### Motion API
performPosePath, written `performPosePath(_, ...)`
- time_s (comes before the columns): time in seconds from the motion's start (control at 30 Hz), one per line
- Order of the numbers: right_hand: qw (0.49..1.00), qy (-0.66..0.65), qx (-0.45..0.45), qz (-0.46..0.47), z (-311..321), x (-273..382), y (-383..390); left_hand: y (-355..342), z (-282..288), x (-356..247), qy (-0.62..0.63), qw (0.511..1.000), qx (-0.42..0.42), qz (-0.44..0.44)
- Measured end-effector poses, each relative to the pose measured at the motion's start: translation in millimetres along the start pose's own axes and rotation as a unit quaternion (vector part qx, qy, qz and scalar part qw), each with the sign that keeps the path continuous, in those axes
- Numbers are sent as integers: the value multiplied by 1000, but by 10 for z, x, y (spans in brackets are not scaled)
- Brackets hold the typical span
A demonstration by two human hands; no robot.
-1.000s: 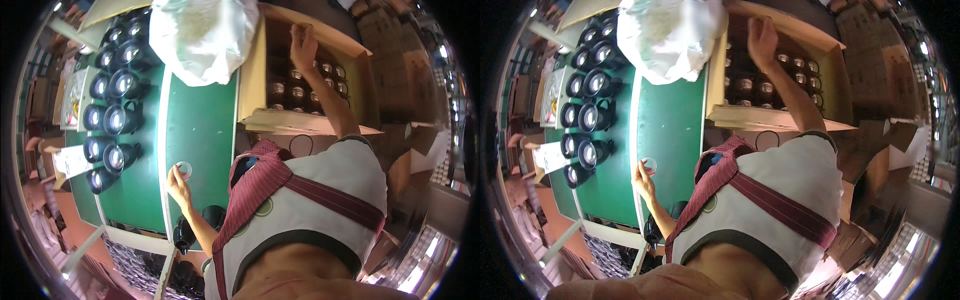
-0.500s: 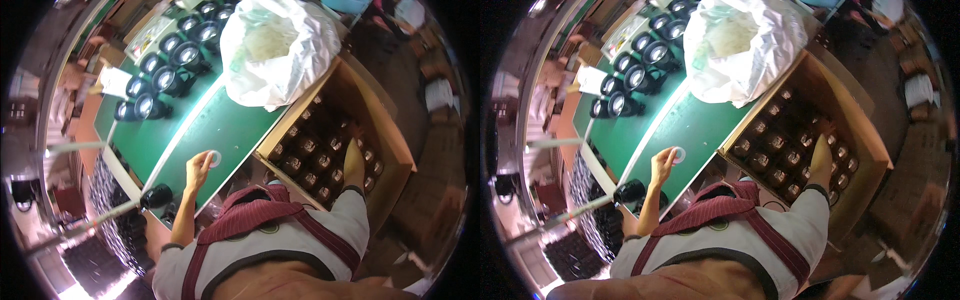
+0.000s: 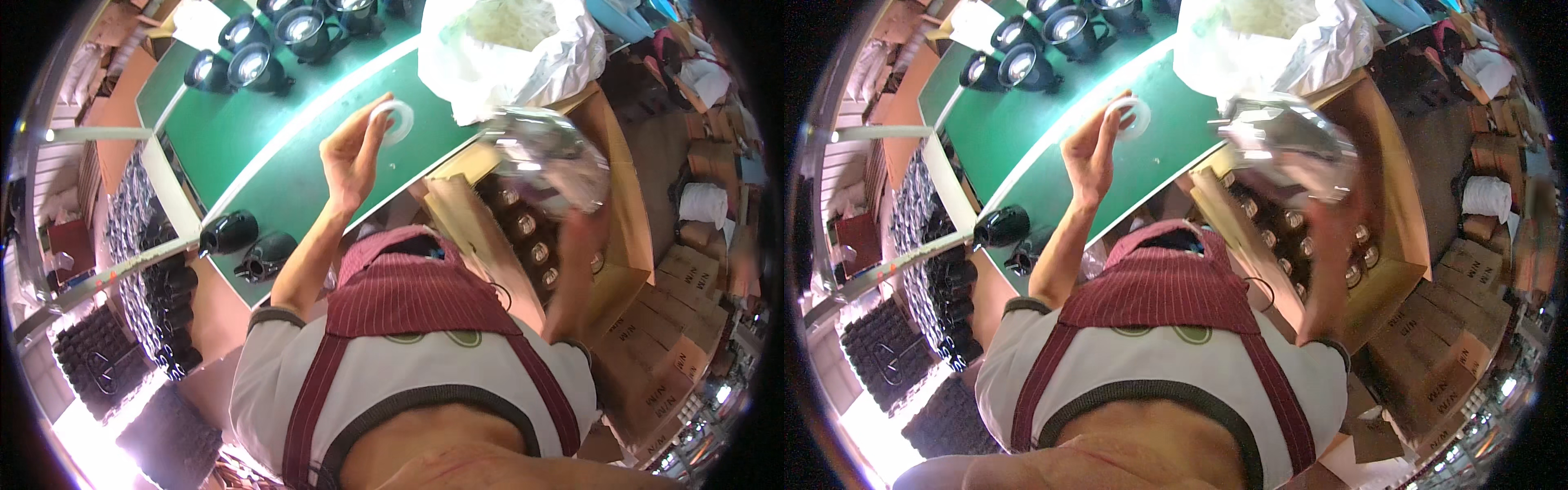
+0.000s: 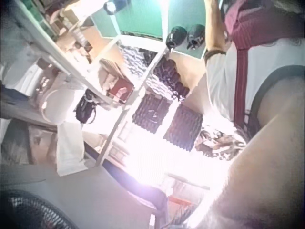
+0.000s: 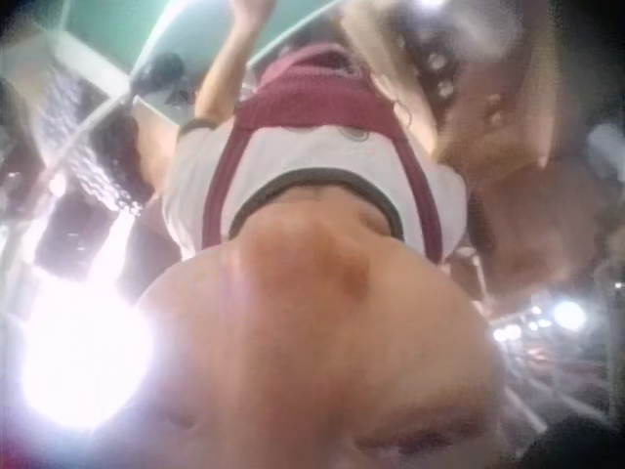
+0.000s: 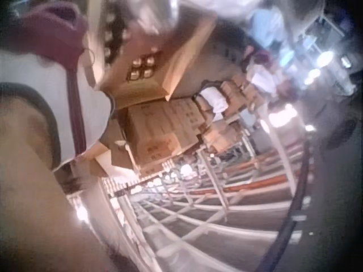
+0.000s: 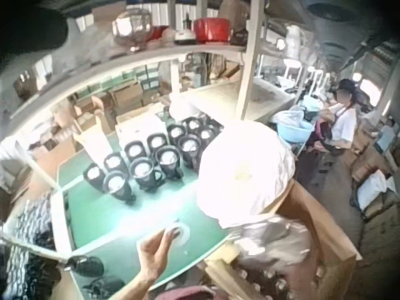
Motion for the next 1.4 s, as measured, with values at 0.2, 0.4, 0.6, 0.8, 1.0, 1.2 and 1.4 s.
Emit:
performPosePath(0.2,954,-215,207,-2,-2036,505,486,90,577,-581,-87,990,-52,-100)
performPosePath(0.4,941,-141,262,164,-2801,743,815,296,1448,-654,-86,983,-133,-95)
performPosePath(0.6,911,-92,317,248,-3493,849,1056,527,1962,-787,-50,982,-110,-148)
performPosePath(0.8,888,-103,382,235,-4109,800,1371,784,2586,-552,44,989,-119,-72)
performPosePath(1.0,744,-334,466,-344,-4723,-267,1607,1103,3849,-227,-576,808,-118,35)
performPosePath(1.2,642,-341,464,-507,-4858,-479,1865,1405,4771,413,-659,729,-120,143)
performPosePath(1.4,670,-341,421,-507,-4623,-670,1702,1073,4476,-1000,-466,828,-309,-43)
Point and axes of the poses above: each hand's wrist, its own y-axis away from the middle knuckle, its own z-axis out of the back of the hand, x = y × z, the point moved 8 cm from there along -y, towards the middle knuckle, and after that the axes turned 2 degrees about -x, right-handed, at the moved point
